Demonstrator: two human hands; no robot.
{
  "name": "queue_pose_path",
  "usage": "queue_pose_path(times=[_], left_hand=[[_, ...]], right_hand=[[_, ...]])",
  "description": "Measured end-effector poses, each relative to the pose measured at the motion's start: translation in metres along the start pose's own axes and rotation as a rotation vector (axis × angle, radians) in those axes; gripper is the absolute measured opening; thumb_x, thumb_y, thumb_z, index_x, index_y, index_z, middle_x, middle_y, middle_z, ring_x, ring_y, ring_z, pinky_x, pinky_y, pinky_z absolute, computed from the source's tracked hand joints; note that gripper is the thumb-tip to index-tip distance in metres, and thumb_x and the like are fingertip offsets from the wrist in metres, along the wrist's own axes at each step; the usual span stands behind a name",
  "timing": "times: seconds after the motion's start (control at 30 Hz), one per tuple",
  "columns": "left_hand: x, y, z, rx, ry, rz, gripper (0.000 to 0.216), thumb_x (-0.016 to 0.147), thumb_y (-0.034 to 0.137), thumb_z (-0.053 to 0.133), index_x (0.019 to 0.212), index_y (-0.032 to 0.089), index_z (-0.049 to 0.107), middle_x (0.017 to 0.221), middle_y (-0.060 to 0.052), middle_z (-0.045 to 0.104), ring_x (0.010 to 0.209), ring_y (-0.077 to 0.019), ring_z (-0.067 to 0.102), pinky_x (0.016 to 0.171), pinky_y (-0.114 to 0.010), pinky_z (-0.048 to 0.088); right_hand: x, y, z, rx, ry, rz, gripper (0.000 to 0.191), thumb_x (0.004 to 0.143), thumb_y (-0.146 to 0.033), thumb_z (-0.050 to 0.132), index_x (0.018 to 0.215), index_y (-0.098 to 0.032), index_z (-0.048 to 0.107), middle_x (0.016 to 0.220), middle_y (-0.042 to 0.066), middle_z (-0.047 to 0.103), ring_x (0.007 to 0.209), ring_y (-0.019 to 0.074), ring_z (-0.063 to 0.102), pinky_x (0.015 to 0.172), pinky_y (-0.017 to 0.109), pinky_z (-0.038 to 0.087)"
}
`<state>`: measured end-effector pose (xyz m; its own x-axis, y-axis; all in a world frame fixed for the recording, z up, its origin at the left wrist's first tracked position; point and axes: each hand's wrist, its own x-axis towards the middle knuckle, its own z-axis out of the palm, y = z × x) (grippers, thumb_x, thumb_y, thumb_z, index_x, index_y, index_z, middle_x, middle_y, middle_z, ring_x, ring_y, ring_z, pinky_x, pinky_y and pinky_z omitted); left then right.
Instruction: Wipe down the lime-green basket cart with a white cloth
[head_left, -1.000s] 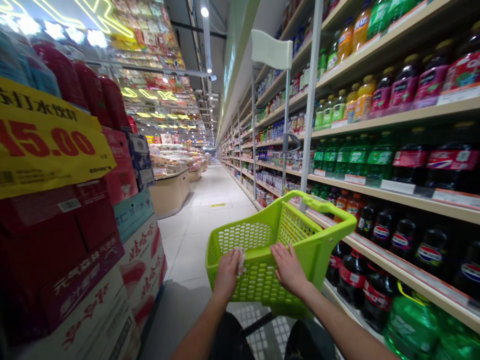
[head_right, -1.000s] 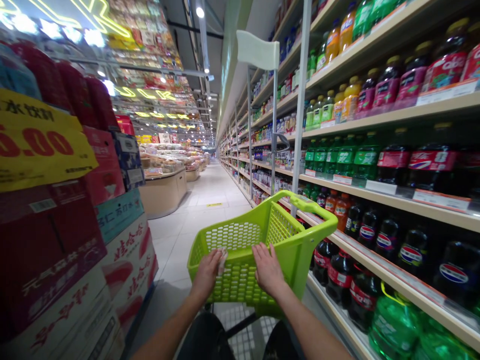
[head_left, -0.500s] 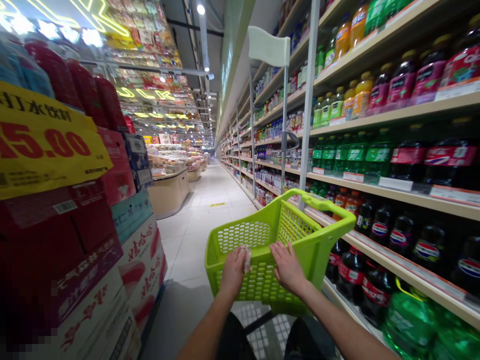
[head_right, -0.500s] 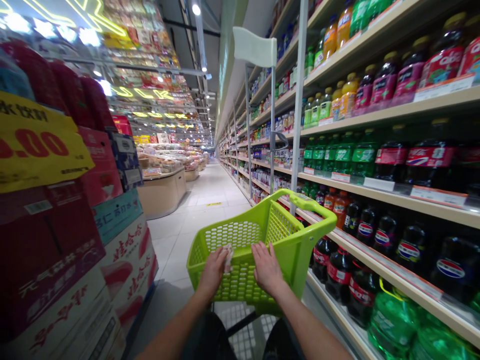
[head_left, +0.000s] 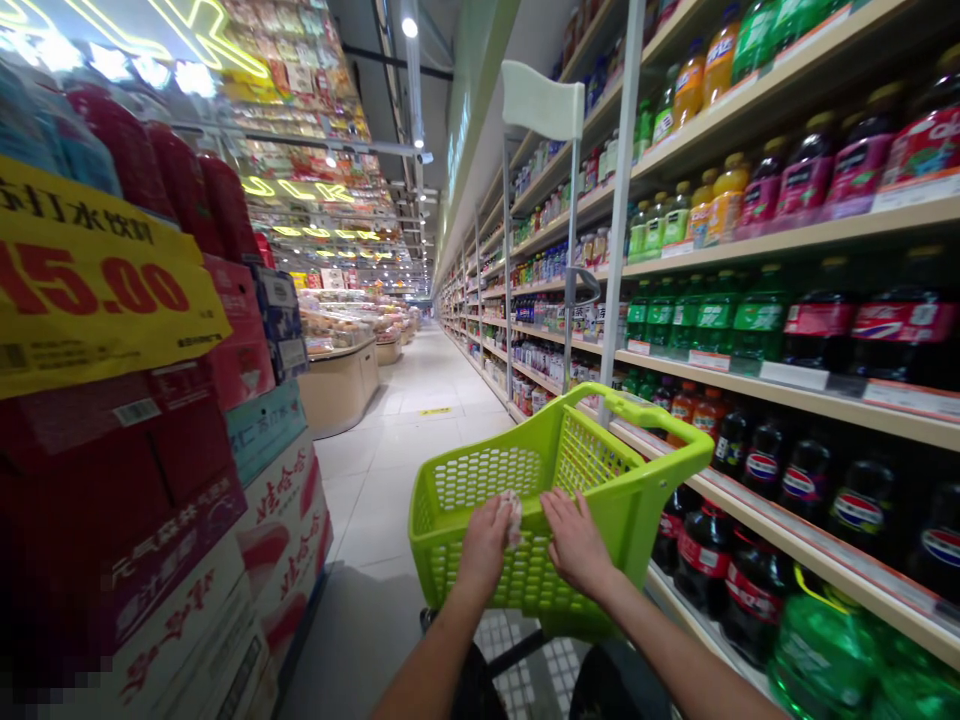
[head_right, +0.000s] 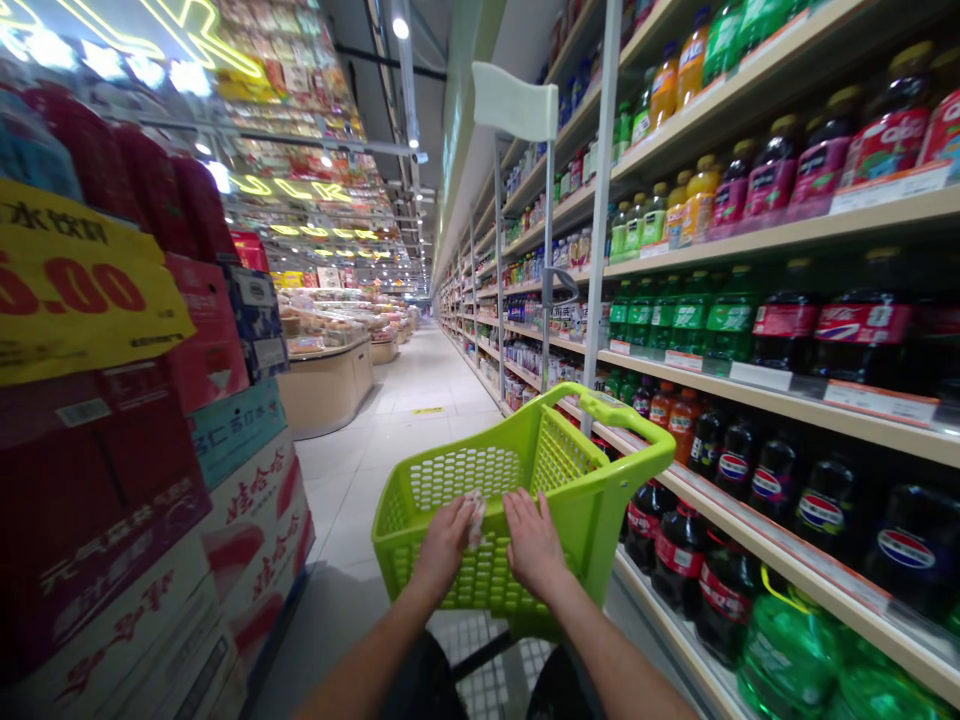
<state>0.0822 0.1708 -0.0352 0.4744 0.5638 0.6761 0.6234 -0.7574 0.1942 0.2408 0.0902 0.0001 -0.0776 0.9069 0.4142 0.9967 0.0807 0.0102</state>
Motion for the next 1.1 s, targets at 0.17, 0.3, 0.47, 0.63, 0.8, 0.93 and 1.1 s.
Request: queue_pose_path(times=[0.17, 0.3, 0.47, 0.63, 0.8, 0.93, 1.1], left_hand=[[-0.033, -0.061, -0.035, 0.076, -0.029, -0.156, 0.041, 0.076, 0.01, 0.042, 0.115, 0.017, 0.049, 0.123, -0.011, 0.051, 0.114, -0.0224, 0.046, 0.095, -0.042, 0.039], [-0.016, -0.029, -0.026, 0.044, -0.036, -0.138, 0.039, 0.076, 0.012, 0.044, 0.115, 0.018, 0.051, 0.123, -0.01, 0.051, 0.111, -0.0215, 0.048, 0.094, -0.04, 0.04], [0.014, 0.027, -0.001, -0.038, -0.05, 0.012, 0.034, 0.079, 0.016, 0.046, 0.112, 0.021, 0.053, 0.122, -0.008, 0.052, 0.11, -0.0208, 0.048, 0.094, -0.039, 0.04], [-0.018, -0.03, -0.025, 0.014, -0.054, -0.105, 0.037, 0.077, 0.013, 0.044, 0.113, 0.019, 0.053, 0.124, -0.009, 0.051, 0.11, -0.0213, 0.049, 0.094, -0.038, 0.04], [-0.033, -0.064, -0.04, 0.04, -0.004, -0.224, 0.041, 0.076, 0.01, 0.04, 0.115, 0.018, 0.051, 0.123, -0.01, 0.052, 0.113, -0.021, 0.047, 0.094, -0.04, 0.039], [-0.005, -0.015, -0.015, -0.01, -0.023, -0.098, 0.039, 0.076, 0.013, 0.044, 0.113, 0.021, 0.052, 0.123, -0.008, 0.052, 0.111, -0.0203, 0.048, 0.093, -0.04, 0.039], [0.001, -0.003, -0.01, -0.019, -0.062, -0.063, 0.035, 0.077, 0.016, 0.044, 0.111, 0.02, 0.054, 0.123, -0.008, 0.052, 0.11, -0.0199, 0.048, 0.095, -0.038, 0.038]], right_hand=[[0.001, -0.005, 0.002, 0.012, 0.015, 0.034, 0.064, 0.067, -0.017, 0.043, 0.13, -0.007, 0.037, 0.134, 0.011, 0.04, 0.126, 0.0251, 0.025, 0.106, 0.045, 0.004], [0.001, -0.008, 0.004, 0.006, 0.038, 0.03, 0.063, 0.067, -0.018, 0.043, 0.129, -0.007, 0.038, 0.133, 0.011, 0.041, 0.126, 0.0254, 0.026, 0.106, 0.045, 0.004], [0.0, -0.004, 0.005, -0.022, 0.022, -0.001, 0.063, 0.068, -0.016, 0.042, 0.13, -0.008, 0.037, 0.134, 0.011, 0.04, 0.127, 0.0245, 0.024, 0.107, 0.044, 0.003], [0.0, -0.002, 0.007, -0.008, 0.036, 0.009, 0.063, 0.068, -0.015, 0.042, 0.13, -0.007, 0.038, 0.134, 0.011, 0.04, 0.126, 0.0247, 0.026, 0.107, 0.044, 0.002], [0.002, -0.008, 0.011, 0.013, 0.058, 0.035, 0.062, 0.068, -0.016, 0.042, 0.129, -0.007, 0.038, 0.133, 0.011, 0.041, 0.126, 0.0252, 0.026, 0.107, 0.045, 0.002], [0.001, -0.007, 0.012, -0.015, 0.062, 0.022, 0.062, 0.069, -0.017, 0.042, 0.13, -0.009, 0.037, 0.134, 0.011, 0.04, 0.127, 0.0245, 0.024, 0.107, 0.045, 0.003], [-0.003, 0.001, 0.011, -0.032, 0.048, -0.018, 0.064, 0.068, -0.017, 0.043, 0.131, -0.009, 0.035, 0.135, 0.01, 0.038, 0.128, 0.0234, 0.022, 0.107, 0.044, 0.002]])
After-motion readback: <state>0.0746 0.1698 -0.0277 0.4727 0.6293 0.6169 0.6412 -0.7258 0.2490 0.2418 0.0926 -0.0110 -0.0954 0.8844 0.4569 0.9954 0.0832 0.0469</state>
